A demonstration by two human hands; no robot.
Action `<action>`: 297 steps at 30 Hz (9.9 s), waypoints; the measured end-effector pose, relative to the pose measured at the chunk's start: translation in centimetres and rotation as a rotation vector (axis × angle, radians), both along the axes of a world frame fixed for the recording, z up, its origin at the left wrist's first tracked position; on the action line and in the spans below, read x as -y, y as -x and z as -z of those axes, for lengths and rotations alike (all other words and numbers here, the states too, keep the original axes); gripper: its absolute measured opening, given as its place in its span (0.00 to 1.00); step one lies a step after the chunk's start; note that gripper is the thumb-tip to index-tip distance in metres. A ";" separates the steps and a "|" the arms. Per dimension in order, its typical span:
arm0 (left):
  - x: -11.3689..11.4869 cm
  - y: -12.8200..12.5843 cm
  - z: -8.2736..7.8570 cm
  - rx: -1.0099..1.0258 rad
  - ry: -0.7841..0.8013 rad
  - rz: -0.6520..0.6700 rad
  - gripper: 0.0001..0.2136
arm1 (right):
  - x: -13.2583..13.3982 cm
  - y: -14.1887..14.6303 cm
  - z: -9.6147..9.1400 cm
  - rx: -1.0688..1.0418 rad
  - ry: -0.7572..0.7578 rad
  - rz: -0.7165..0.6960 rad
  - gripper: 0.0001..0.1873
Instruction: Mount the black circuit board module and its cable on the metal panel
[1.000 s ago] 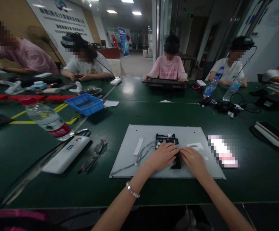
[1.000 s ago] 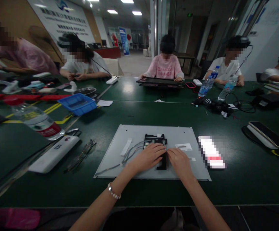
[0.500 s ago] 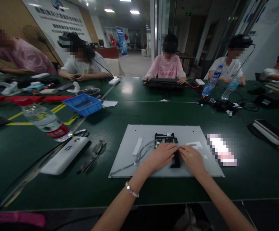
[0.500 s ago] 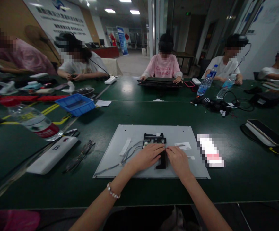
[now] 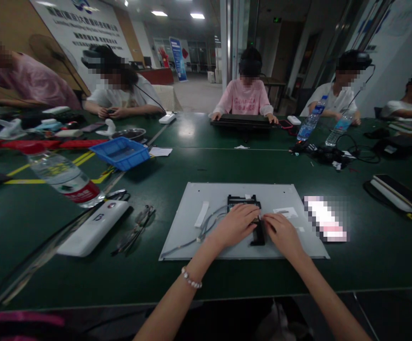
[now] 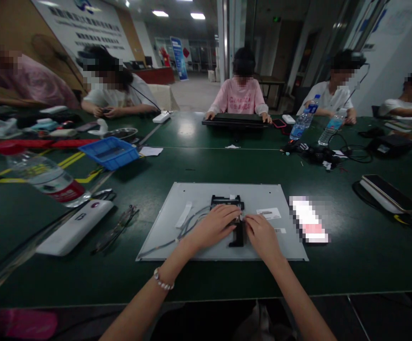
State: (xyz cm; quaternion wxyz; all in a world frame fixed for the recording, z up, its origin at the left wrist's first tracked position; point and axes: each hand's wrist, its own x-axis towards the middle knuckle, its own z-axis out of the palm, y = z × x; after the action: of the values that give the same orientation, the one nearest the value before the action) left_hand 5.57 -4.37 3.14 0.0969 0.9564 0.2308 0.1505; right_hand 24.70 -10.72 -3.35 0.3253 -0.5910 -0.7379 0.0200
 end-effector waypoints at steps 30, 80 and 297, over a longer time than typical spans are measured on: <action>-4.9 12.4 -0.9 0.557 0.403 -0.736 0.11 | 0.7 1.6 -3.4 -0.134 -0.152 -0.036 0.12; 2.3 8.3 3.7 0.047 -0.041 -0.663 0.17 | 0.3 10.3 -4.7 0.201 0.020 -0.578 0.12; 0.2 0.7 0.9 -0.126 -0.093 -0.051 0.16 | 0.9 2.9 0.4 0.276 0.034 0.162 0.17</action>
State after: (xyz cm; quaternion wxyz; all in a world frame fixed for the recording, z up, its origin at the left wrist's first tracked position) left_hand 4.84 -4.54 2.28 0.0339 0.9612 0.2537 0.1030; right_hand 21.84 -11.63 -3.80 0.2115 -0.6512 -0.7249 -0.0754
